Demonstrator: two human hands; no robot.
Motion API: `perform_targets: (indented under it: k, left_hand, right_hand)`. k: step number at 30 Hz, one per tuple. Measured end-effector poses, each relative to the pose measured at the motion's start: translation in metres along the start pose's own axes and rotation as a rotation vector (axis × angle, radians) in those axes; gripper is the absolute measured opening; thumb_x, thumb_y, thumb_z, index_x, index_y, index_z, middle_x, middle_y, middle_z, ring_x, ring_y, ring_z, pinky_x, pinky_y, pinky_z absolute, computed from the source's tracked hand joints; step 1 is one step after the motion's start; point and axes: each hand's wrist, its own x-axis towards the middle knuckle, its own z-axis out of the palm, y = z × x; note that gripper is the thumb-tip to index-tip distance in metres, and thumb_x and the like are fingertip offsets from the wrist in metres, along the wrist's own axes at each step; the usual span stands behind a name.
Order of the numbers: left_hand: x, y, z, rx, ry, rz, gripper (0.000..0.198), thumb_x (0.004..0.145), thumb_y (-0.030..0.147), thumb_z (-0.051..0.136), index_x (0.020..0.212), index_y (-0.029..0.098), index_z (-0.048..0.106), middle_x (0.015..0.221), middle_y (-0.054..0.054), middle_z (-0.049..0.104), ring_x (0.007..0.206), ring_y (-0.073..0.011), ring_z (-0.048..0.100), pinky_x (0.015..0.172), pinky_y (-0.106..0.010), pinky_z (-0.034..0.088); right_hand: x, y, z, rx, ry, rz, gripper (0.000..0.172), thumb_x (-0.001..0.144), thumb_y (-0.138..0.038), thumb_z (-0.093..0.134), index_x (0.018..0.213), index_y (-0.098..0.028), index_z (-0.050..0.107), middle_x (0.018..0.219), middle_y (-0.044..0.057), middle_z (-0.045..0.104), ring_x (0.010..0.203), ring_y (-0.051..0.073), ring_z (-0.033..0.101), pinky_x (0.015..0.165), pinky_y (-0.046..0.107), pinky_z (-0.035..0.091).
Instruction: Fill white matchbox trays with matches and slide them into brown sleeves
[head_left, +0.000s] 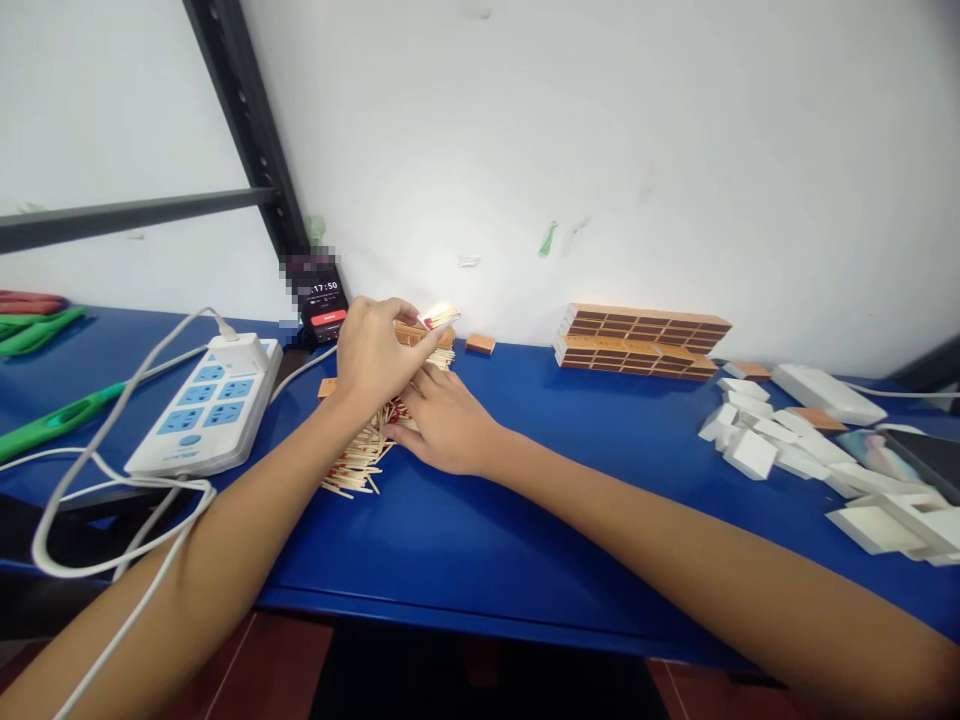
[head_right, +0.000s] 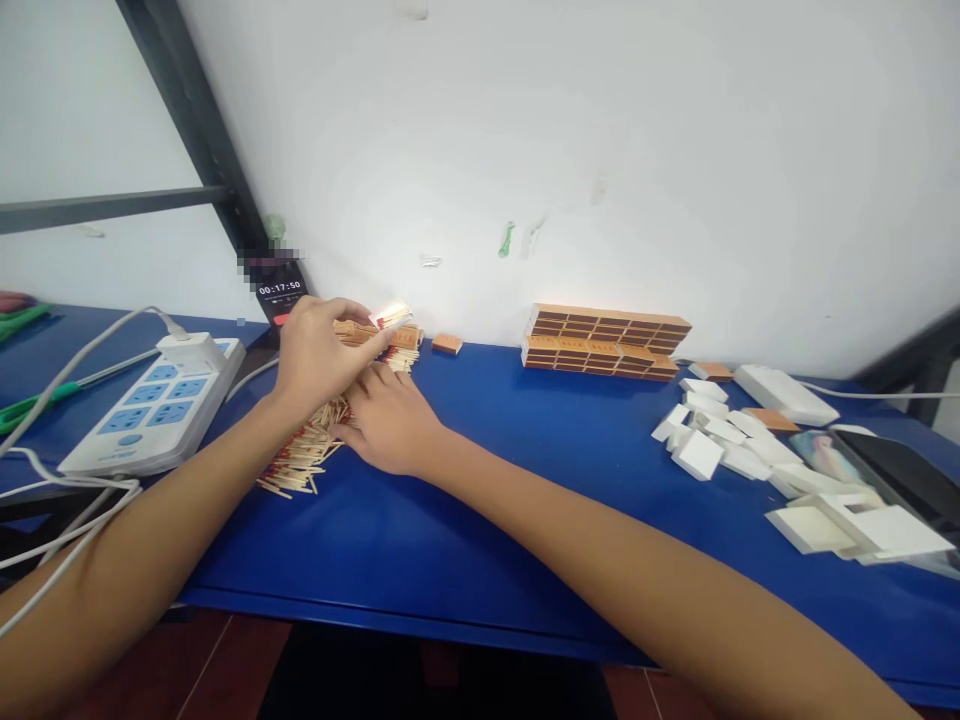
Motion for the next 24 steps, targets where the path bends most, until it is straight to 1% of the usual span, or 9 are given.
perform_targets:
  k: [3,6,9,13,16,19,24]
  left_hand:
    - [0.0,-0.003,0.002,0.007,0.004,-0.006,0.028,0.086,0.048,0.077,0.094,0.021,0.073,0.101,-0.007,0.079,0.107,-0.0312,0.062,0.093,-0.046,0.049]
    - [-0.001,-0.004,0.005,0.018,-0.003,0.007,0.028,0.087,0.049,0.077,0.093,0.022,0.073,0.1,-0.007,0.079,0.107,-0.0315,0.062,0.092,-0.046,0.049]
    - [-0.002,-0.004,0.006,0.017,-0.008,0.023,0.028,0.088,0.049,0.076,0.093,0.021,0.073,0.099,-0.007,0.078,0.107,-0.0313,0.062,0.091,-0.045,0.049]
    - [-0.002,-0.002,0.006,0.022,-0.022,0.019,0.028,0.088,0.048,0.077,0.093,0.021,0.073,0.1,-0.008,0.079,0.108,-0.0315,0.063,0.093,-0.045,0.049]
    - [-0.002,0.0,0.005,0.015,-0.029,0.016,0.028,0.087,0.048,0.078,0.092,0.021,0.073,0.101,-0.008,0.079,0.108,-0.0319,0.063,0.094,-0.046,0.05]
    - [-0.003,0.001,0.005,0.011,-0.032,0.021,0.028,0.087,0.048,0.078,0.092,0.021,0.072,0.101,-0.008,0.079,0.108,-0.0317,0.063,0.094,-0.046,0.05]
    - [-0.005,0.002,0.008,-0.003,-0.055,0.056,0.026,0.087,0.048,0.078,0.093,0.023,0.072,0.102,-0.007,0.079,0.106,-0.031,0.063,0.093,-0.046,0.049]
  right_hand:
    - [0.005,0.0,0.004,0.0,-0.028,0.049,0.048,0.11,-0.044,0.052,0.143,-0.01,0.056,0.15,0.023,0.058,0.138,0.036,0.051,0.111,0.055,0.046]
    - [0.001,0.0,0.004,-0.014,-0.035,0.084,0.047,0.11,-0.041,0.052,0.143,-0.008,0.056,0.149,0.024,0.059,0.136,0.036,0.054,0.111,0.054,0.045]
    - [-0.007,0.002,0.001,-0.031,-0.047,0.1,0.045,0.112,-0.041,0.049,0.141,-0.009,0.059,0.146,0.023,0.06,0.134,0.035,0.055,0.11,0.053,0.046]
    - [-0.018,0.008,-0.004,-0.074,-0.075,0.093,0.042,0.113,-0.04,0.045,0.136,-0.008,0.062,0.143,0.023,0.06,0.13,0.035,0.056,0.104,0.052,0.049]
    - [-0.026,0.012,-0.009,-0.099,-0.083,0.086,0.04,0.113,-0.039,0.044,0.134,-0.011,0.063,0.14,0.021,0.061,0.123,0.033,0.059,0.099,0.049,0.051]
    - [-0.036,0.016,-0.014,-0.101,-0.093,0.086,0.039,0.113,-0.039,0.044,0.134,-0.011,0.063,0.136,0.021,0.062,0.119,0.031,0.06,0.099,0.048,0.051]
    - [-0.058,0.028,-0.023,-0.052,-0.095,0.09,0.034,0.112,-0.033,0.047,0.135,-0.013,0.062,0.136,0.021,0.061,0.122,0.03,0.06,0.102,0.049,0.052]
